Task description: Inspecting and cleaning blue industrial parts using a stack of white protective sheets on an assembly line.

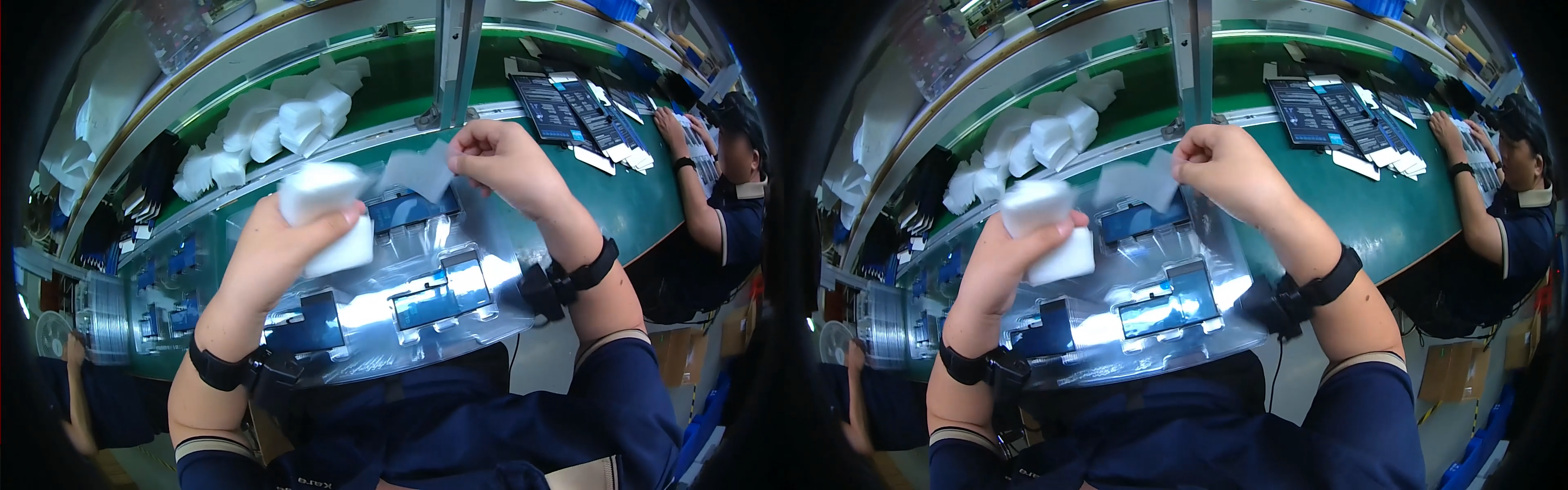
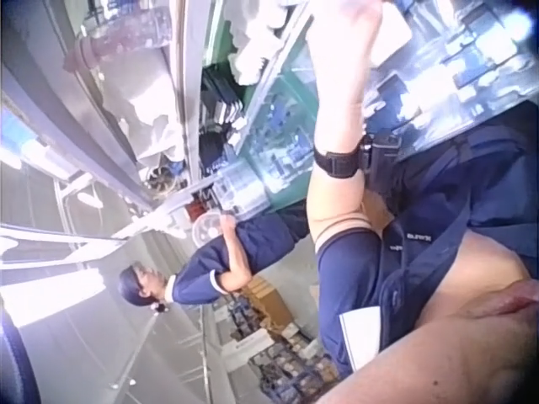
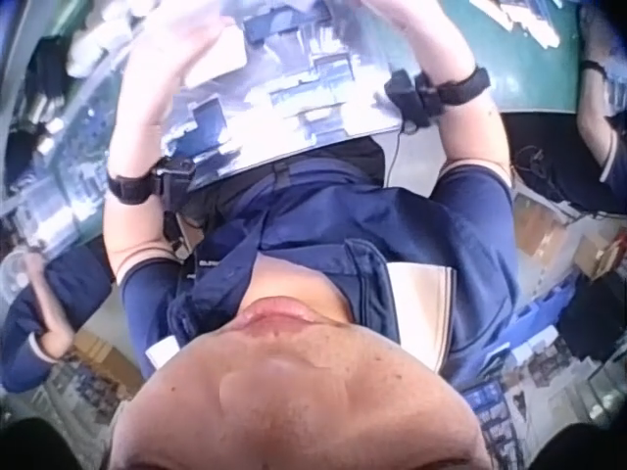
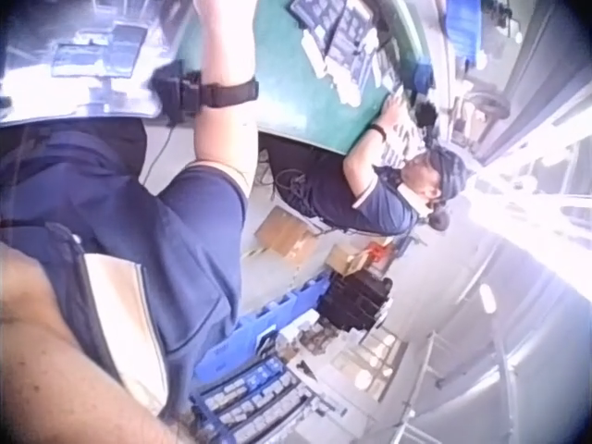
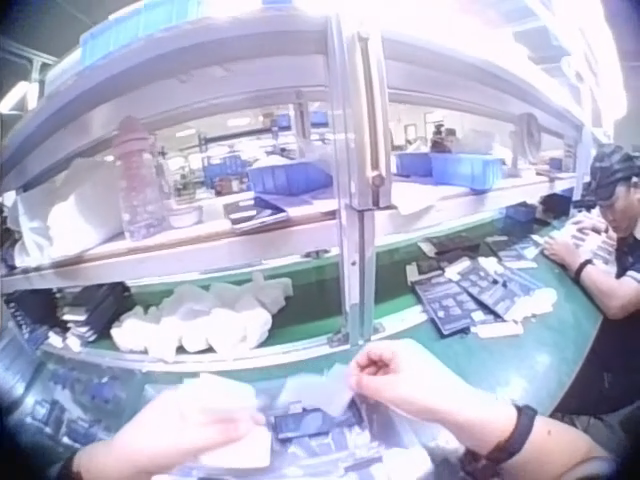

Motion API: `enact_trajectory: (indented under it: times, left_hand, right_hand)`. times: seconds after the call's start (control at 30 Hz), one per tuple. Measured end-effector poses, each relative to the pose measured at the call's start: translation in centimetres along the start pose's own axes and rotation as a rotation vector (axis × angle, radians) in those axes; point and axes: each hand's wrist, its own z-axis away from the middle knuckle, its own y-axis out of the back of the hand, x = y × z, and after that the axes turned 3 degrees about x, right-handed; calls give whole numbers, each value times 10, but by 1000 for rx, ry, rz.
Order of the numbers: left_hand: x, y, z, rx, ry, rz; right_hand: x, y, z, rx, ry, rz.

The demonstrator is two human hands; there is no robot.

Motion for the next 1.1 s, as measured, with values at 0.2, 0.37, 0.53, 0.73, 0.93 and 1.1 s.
enact_trajectory:
  times: [0.2,0.37,0.53,0.73,0.93,1.1]
  left_hand:
    - [25,-7,-13,-311,-34,-519]
    - [17,-20,-26,-391,-285,-782]
    - [11,-20,-21,-455,-379,-816]
    - [9,-27,-14,-392,-449,-919]
    - [6,-31,-28,-310,-381,-765]
    - [2,-28,-33,-282,-318,-747]
  right_hand:
    - [3,11,-10,36,194,321]
    - [8,3,-15,56,177,38]
    - [21,1,-18,39,140,-105]
    - [12,4,-27,139,167,20]
    - [-14,9,-47,-140,304,167]
    - [-6,14,-57,-317,78,-105]
